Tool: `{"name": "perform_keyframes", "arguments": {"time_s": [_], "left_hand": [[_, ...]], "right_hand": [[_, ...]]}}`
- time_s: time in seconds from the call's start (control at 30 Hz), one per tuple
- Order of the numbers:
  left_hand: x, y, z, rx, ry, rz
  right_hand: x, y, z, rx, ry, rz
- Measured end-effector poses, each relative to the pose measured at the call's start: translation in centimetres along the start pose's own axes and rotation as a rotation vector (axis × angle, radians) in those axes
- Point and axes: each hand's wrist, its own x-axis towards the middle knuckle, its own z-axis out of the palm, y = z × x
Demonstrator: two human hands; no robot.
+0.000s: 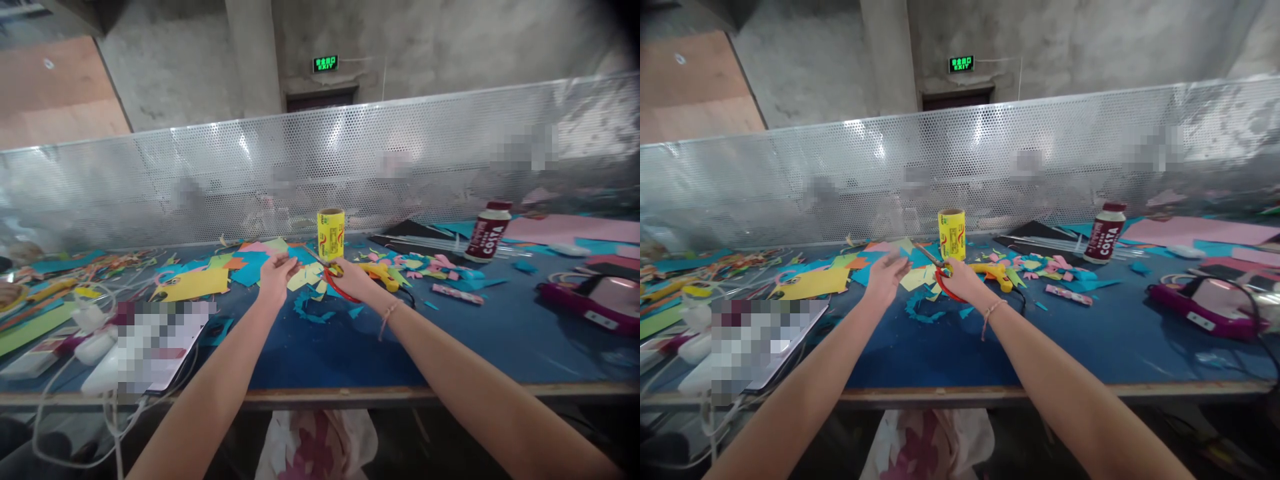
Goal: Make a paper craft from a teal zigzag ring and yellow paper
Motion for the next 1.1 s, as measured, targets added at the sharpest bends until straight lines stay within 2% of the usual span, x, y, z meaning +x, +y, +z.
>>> {"name": "perform_keyframes", "arguments": {"time_s": [0.17,0.27,0.47,0.73,1.1], "left_hand": [[0.4,0.1,-0.1,-0.085,0.009,0.030],[0.5,0.0,-0.2,-0.093,0.023,0.062],[0.6,-0.2,-0.2,-0.086,0.079,0.077],[0.6,-0.3,-0.2,0.020,0.106,0.095],[0.6,-0.3,-0.2,0.042,0.071,0.110]], "right_hand": [[-0.4,-0.6,0.1,0.361,-0.097,-0.080],[-0.8,-0.9,0.5,0.485,-0.185,-0.140],[-1.5,-1.6,0.8,0.413,-0.262,-0.263],[-1.7,-1.8,0.6,0.366,-0.252,-0.272],[-1.4,-1.7,0.7,0.428,-0.256,-0.266]]}}
